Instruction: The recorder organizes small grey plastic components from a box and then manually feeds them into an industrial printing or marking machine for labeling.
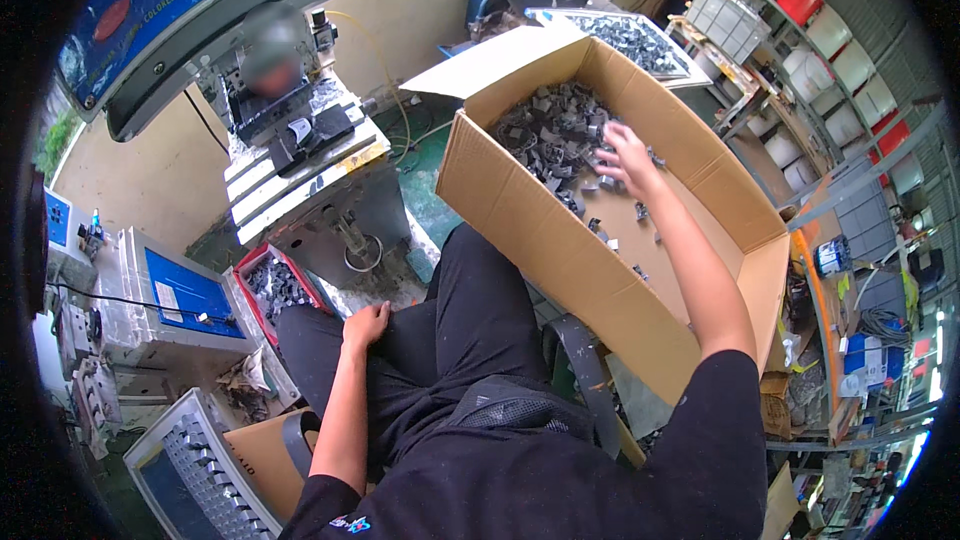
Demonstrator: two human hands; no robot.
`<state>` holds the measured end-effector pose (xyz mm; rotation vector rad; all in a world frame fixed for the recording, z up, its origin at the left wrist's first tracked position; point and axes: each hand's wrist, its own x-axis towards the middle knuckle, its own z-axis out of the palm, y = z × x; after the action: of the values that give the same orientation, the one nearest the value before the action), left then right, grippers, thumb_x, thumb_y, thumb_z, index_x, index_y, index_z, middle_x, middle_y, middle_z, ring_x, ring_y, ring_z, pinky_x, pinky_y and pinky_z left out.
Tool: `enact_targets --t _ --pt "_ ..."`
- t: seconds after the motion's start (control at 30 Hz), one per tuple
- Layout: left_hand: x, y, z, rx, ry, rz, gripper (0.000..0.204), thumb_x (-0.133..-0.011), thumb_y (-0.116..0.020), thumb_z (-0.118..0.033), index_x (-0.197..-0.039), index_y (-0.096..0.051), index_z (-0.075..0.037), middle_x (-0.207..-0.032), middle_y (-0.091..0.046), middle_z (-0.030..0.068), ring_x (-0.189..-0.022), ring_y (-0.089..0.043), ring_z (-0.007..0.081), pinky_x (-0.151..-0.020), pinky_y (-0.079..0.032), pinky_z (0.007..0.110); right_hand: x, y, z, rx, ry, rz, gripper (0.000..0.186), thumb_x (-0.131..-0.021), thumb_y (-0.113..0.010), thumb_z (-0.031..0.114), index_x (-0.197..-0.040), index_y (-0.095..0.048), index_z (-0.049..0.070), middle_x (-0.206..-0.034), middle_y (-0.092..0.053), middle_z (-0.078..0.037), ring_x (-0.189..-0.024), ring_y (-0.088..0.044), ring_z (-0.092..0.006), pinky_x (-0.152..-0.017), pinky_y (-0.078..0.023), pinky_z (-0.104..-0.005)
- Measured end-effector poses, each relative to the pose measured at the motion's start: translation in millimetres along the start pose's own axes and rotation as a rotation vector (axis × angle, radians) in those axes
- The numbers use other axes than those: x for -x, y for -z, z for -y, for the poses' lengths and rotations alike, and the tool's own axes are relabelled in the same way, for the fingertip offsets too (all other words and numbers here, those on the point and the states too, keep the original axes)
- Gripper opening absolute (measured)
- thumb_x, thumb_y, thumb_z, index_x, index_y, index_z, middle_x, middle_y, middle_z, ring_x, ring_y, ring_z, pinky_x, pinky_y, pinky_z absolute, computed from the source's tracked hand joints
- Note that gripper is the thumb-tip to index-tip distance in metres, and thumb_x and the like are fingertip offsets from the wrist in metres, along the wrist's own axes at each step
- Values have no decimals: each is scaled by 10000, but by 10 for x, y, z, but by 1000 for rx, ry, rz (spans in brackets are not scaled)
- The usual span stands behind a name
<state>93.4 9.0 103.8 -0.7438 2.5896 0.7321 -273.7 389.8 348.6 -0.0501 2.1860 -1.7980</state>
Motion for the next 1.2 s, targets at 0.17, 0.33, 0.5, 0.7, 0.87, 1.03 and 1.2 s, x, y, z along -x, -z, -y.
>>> enact_targets --t 0.17,0.33,0.5,0.7,0.87,1.03,1.2 --pt "69 -28 189 -1 37 -18 538 -1004 -341 -498 -1050 -739 -139 -1010 -715 191 -989 -675 378 -916 -486 491 612 814 -477 842 129 66 416 -975 -599 373 -1202 -605 24 -1115 -678 -134 -1037 -646 -256 -838 -533 -406" --pt "-83 -67 12 -14 -9 2 557 -1003 -338 -503 -1051 -735 -114 -1025 -713 194 -997 -671 386 -913 -486 498 1381 2520 -1341 1580 -433 19 566 -956 -505 521 -987 -660 -22 -814 -696 -195 -700 -681 -304 -662 -547 -446" --pt "-24 -22 87 -39 28 10 572 -1000 -329 -513 -1064 -733 -113 -1043 -710 198 -1012 -668 390 -920 -489 490 2050 2331 -1301 1414 -611 215 658 -936 -501 579 -1181 -590 -25 -980 -681 -234 -824 -692 -336 -715 -559 -446" --pt "-30 -25 -43 -28 2 14 578 -1001 -324 -500 -1070 -731 -95 -1056 -705 202 -1017 -663 399 -918 -494 487 2325 2154 -1319 959 -730 383 775 -926 -531 591 -1481 -333 89 -1091 -668 -186 -883 -685 -304 -638 -567 -481" --pt "-9 -36 33 -20 8 12 592 -1002 -323 -501 -1079 -723 -73 -1074 -702 199 -1030 -660 395 -929 -486 500 2331 1932 -1164 898 -856 236 864 -897 -478 722 -1494 -342 113 -1092 -664 -161 -863 -671 -272 -667 -557 -453" --pt "7 -19 30 -6 11 12 586 -1003 -320 -501 -1103 -719 -84 -1099 -699 194 -1052 -656 388 -953 -475 497 2388 1982 -1236 930 -767 215 859 -881 -476 752 -1376 -516 50 -1068 -689 -162 -895 -673 -252 -704 -557 -427" --pt "34 12 38 -16 25 25 585 -1002 -320 -501 -1120 -715 -86 -1103 -698 191 -1055 -655 388 -956 -474 497 2342 2219 -1389 1041 -770 204 788 -900 -483 717 -1239 -643 24 -1007 -714 -150 -918 -678 -238 -744 -558 -402"
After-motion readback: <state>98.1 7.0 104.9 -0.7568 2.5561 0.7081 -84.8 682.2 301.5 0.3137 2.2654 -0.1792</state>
